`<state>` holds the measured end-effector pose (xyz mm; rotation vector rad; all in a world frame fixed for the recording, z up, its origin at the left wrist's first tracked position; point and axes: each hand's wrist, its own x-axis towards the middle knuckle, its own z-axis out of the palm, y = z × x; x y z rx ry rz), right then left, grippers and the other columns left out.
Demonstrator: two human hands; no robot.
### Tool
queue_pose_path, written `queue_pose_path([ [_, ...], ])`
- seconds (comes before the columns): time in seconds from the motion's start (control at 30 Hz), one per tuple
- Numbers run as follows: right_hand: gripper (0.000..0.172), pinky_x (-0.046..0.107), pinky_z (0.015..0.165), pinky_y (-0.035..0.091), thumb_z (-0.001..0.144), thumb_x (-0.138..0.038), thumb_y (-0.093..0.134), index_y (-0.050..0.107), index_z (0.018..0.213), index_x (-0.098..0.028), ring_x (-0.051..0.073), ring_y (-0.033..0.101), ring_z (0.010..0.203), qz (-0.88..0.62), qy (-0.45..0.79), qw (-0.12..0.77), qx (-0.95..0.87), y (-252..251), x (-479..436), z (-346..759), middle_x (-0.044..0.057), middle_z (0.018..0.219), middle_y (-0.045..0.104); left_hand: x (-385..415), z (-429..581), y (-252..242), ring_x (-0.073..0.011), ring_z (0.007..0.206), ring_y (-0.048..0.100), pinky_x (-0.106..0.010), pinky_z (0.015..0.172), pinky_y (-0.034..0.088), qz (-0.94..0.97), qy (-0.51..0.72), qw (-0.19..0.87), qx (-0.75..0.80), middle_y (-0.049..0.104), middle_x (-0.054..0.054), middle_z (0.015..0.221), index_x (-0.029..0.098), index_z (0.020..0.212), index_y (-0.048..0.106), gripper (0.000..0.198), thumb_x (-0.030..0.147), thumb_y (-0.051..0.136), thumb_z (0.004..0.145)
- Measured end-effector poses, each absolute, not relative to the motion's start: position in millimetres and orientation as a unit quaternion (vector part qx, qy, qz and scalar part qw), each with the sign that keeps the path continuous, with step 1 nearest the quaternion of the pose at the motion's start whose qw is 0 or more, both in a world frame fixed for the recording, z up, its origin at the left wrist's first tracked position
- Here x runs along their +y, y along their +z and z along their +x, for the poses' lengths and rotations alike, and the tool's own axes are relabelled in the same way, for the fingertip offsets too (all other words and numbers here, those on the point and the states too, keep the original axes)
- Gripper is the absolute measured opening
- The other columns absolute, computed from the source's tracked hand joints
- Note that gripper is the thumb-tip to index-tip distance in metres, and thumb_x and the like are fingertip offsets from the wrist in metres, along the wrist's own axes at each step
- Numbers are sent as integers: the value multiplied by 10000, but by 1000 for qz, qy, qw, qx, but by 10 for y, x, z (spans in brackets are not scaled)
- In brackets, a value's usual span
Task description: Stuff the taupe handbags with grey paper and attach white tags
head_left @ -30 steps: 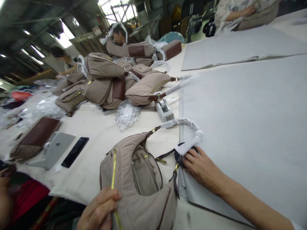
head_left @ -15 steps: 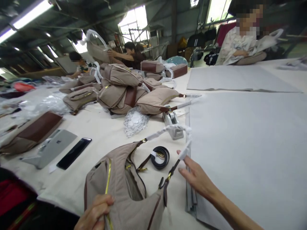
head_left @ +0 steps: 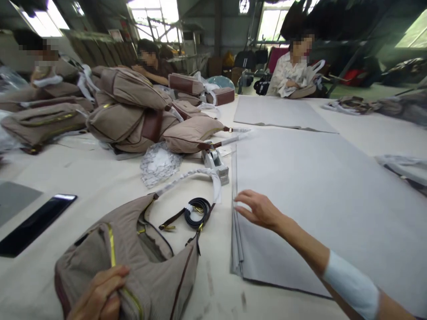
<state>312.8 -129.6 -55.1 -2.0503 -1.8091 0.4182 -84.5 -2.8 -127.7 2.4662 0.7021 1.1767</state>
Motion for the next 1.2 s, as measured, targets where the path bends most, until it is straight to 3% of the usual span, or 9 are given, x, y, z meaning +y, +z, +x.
queue_pose_path([
  [0.2, 199, 322, 734, 437, 886, -347, 520, 577, 761, -204, 175, 539, 822, -610, 141, 11, -780, -845, -2558, 3373, 33, 856, 599, 131, -575, -1210, -188, 933, 606, -323, 865, 485, 911, 323, 110, 230, 614, -27, 997, 180, 912, 560, 159, 181, 406, 874],
  [0.37, 160, 282, 703, 478, 919, -220, 471, 612, 842, -214, 157, 570, 782, -689, 87, 49, -718, -1028, -3292, 3782, 46, 868, 618, -60, -278, -937, -212, 997, 596, -323, 898, 463, 912, 324, 63, 245, 583, -96, 1134, 171, 962, 585, 150, 171, 513, 831],
  [0.43, 110, 275, 723, 497, 894, -227, 518, 627, 881, -227, 161, 591, 810, -703, 69, 74, -704, -1075, -3427, 3847, 45, 895, 629, -359, 34, -767, -208, 1041, 580, -328, 925, 455, 881, 345, 170, 276, 593, -76, 1123, 188, 979, 581, 160, 172, 513, 835],
  [0.53, 95, 267, 726, 518, 873, -258, 553, 644, 861, -235, 164, 613, 812, -710, 40, 101, -696, -1134, -3475, 3844, 43, 891, 644, -873, 747, -667, -182, 1007, 612, -293, 845, 515, 748, 252, 529, 313, 632, -69, 1052, 191, 1035, 551, 200, 228, 409, 898],
  [0.63, 108, 282, 749, 534, 865, -303, 568, 655, 857, -240, 177, 630, 825, -706, 6, 120, -698, -1183, -3467, 3812, 46, 895, 658, -1264, 1528, -805, -217, 1174, 525, -307, 913, 480, 589, 111, 720, 351, 524, -149, 1275, 136, 1222, 437, 398, 229, 475, 837],
  [0.77, 121, 266, 757, 546, 868, -314, 555, 649, 886, -239, 183, 637, 857, -716, -2, 158, -680, -1222, -3502, 3790, 45, 917, 663, -1605, 2209, -1064, -195, 961, 586, -313, 869, 474, 622, 87, 673, 389, 528, -148, 1221, 117, 1231, 425, 477, 175, 521, 767],
  [0.97, 221, 207, 641, 536, 926, -373, 434, 594, 895, -224, 142, 641, 717, -801, 56, 243, -544, -1159, -3266, 3806, 16, 808, 651, -2058, 2341, -1248, -342, 1193, 391, -494, 1047, 342, 852, 71, 464, 231, 435, -203, 1306, 71, 1131, 544, 409, 163, 554, 732],
  [1.1, 317, 251, 588, 518, 903, -497, 418, 556, 884, -212, 147, 615, 621, -834, 69, 262, -480, -1049, -2719, 3692, 10, 740, 628, -2219, 2308, -1345, -379, 1150, 422, -587, 942, 398, 901, 73, 395, 161, 471, -216, 1295, 86, 1361, 377, 585, 236, 516, 813],
  [1.2, 411, 298, 547, 484, 847, -613, 437, 514, 836, -210, 175, 601, 585, -855, 59, 193, -477, -961, -2258, 3453, 15, 713, 605, -2223, 2339, -1363, -395, 1203, 403, -605, 927, 393, 887, 96, 422, 164, 454, -197, 1357, 177, 1429, 299, 613, 228, 489, 849],
])
